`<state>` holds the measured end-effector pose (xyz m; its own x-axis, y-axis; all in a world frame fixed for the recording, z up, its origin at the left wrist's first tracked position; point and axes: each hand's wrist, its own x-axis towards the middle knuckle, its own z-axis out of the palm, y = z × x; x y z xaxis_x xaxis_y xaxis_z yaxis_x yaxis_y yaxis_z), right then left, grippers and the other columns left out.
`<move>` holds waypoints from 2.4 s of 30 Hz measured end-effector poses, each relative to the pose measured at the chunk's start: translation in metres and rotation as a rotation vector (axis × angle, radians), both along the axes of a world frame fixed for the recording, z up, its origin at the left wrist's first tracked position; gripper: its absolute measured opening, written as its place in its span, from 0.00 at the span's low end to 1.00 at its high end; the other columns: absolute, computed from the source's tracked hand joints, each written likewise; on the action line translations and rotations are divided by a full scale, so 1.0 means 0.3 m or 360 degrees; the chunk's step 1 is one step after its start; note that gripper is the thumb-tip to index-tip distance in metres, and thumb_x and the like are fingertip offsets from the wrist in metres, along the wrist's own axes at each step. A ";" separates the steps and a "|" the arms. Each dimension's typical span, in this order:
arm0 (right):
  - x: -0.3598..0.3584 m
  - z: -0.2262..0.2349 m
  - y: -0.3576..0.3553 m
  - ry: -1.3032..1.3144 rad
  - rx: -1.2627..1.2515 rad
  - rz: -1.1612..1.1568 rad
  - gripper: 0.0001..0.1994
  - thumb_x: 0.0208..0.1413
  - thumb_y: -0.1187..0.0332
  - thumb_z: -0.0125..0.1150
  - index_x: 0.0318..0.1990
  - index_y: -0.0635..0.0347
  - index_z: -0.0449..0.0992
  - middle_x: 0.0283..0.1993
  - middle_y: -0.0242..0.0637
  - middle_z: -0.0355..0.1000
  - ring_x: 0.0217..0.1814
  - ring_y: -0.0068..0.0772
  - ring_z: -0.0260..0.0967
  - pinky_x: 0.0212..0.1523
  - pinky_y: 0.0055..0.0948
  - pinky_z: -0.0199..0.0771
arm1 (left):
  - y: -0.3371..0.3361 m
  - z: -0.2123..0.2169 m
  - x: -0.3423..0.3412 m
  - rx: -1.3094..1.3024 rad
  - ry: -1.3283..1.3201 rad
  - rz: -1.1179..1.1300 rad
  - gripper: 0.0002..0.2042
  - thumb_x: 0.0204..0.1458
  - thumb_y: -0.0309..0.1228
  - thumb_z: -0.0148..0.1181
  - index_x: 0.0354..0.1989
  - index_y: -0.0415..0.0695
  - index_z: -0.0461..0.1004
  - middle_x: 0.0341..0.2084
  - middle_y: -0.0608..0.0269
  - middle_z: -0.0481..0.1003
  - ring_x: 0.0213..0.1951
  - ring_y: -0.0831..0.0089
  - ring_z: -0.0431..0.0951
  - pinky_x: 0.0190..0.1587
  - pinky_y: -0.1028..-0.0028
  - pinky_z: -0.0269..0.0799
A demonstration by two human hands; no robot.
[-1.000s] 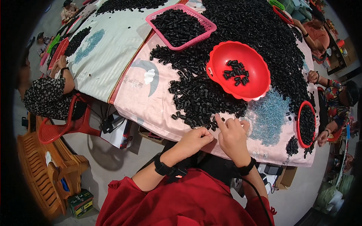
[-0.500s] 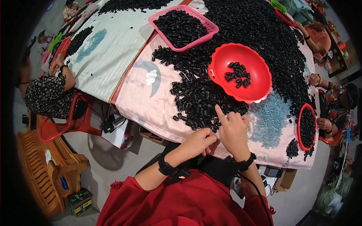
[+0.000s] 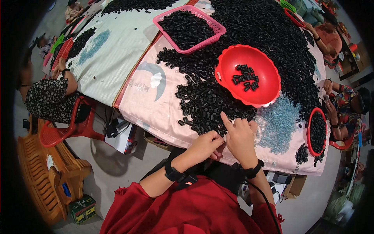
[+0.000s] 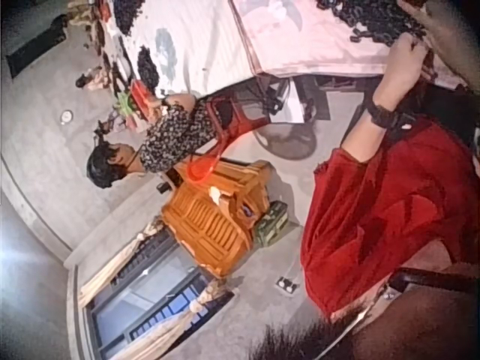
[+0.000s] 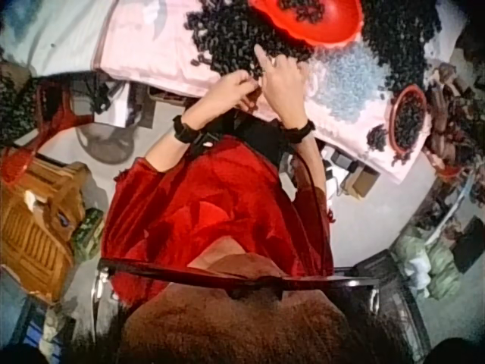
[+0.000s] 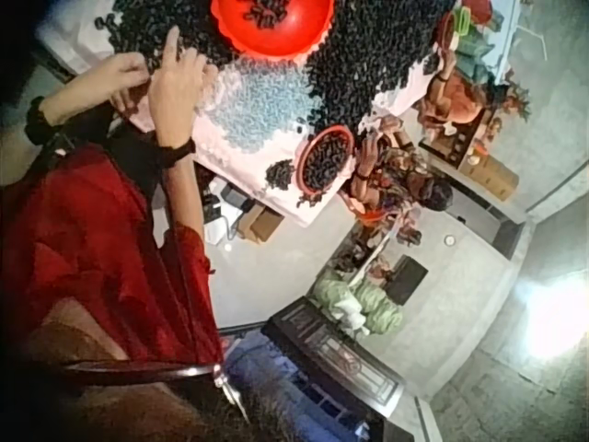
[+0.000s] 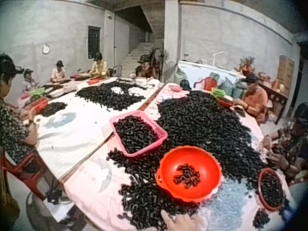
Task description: The person repeatedly picks small black plastic pieces from a table and inserts a small clear component into each one, then places the assembled unit into a red bowl. The process continues with the same repetitive hand motions.
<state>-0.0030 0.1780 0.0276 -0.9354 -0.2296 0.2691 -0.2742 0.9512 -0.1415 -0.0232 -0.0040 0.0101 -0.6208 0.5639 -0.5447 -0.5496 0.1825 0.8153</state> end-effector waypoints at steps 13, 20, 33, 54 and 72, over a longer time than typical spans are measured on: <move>0.019 0.013 0.004 -0.0002 -0.0027 -0.0035 0.30 0.51 0.73 0.65 0.65 0.52 0.78 0.36 0.35 0.68 0.44 0.39 0.69 0.53 0.47 0.59 | -0.006 -0.011 0.005 0.0069 -0.0065 0.0007 0.13 0.73 0.36 0.54 0.49 0.37 0.73 0.37 0.58 0.81 0.34 0.71 0.86 0.35 0.75 0.83; 0.063 0.009 0.047 -0.0011 -0.0020 -0.0039 0.30 0.49 0.75 0.65 0.65 0.53 0.79 0.35 0.34 0.67 0.42 0.38 0.68 0.52 0.45 0.58 | -0.013 -0.002 0.052 -0.0024 0.0252 0.0116 0.15 0.70 0.33 0.58 0.55 0.33 0.71 0.36 0.56 0.81 0.33 0.72 0.85 0.36 0.73 0.83; 0.155 -0.049 0.133 0.0169 -0.0130 -0.0330 0.26 0.48 0.77 0.65 0.59 0.56 0.82 0.35 0.33 0.66 0.42 0.37 0.69 0.53 0.45 0.58 | 0.043 0.019 0.055 -0.0197 0.0687 -0.0047 0.22 0.67 0.33 0.61 0.61 0.28 0.66 0.36 0.45 0.83 0.33 0.60 0.85 0.38 0.65 0.80; 0.258 0.116 0.058 -0.0121 -0.1291 -0.0395 0.05 0.62 0.75 0.69 0.44 0.62 0.83 0.41 0.38 0.79 0.45 0.36 0.73 0.56 0.34 0.65 | -0.015 0.017 0.077 0.0777 -0.0375 -0.0058 0.17 0.73 0.37 0.58 0.61 0.38 0.76 0.47 0.59 0.81 0.46 0.74 0.83 0.47 0.73 0.83; 0.274 0.153 0.017 0.0018 -0.0962 -0.0194 0.09 0.57 0.76 0.72 0.45 0.54 0.83 0.37 0.29 0.79 0.39 0.32 0.75 0.52 0.37 0.57 | -0.014 -0.017 0.075 0.0864 -0.0465 0.0010 0.14 0.70 0.33 0.63 0.58 0.38 0.77 0.47 0.60 0.80 0.43 0.74 0.85 0.37 0.80 0.81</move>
<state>0.0793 0.1832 0.0735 -0.9416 0.0749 0.3283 -0.1732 0.7283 -0.6630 -0.0006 -0.0082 0.0050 -0.4933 0.8054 -0.3287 -0.7639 -0.2204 0.6065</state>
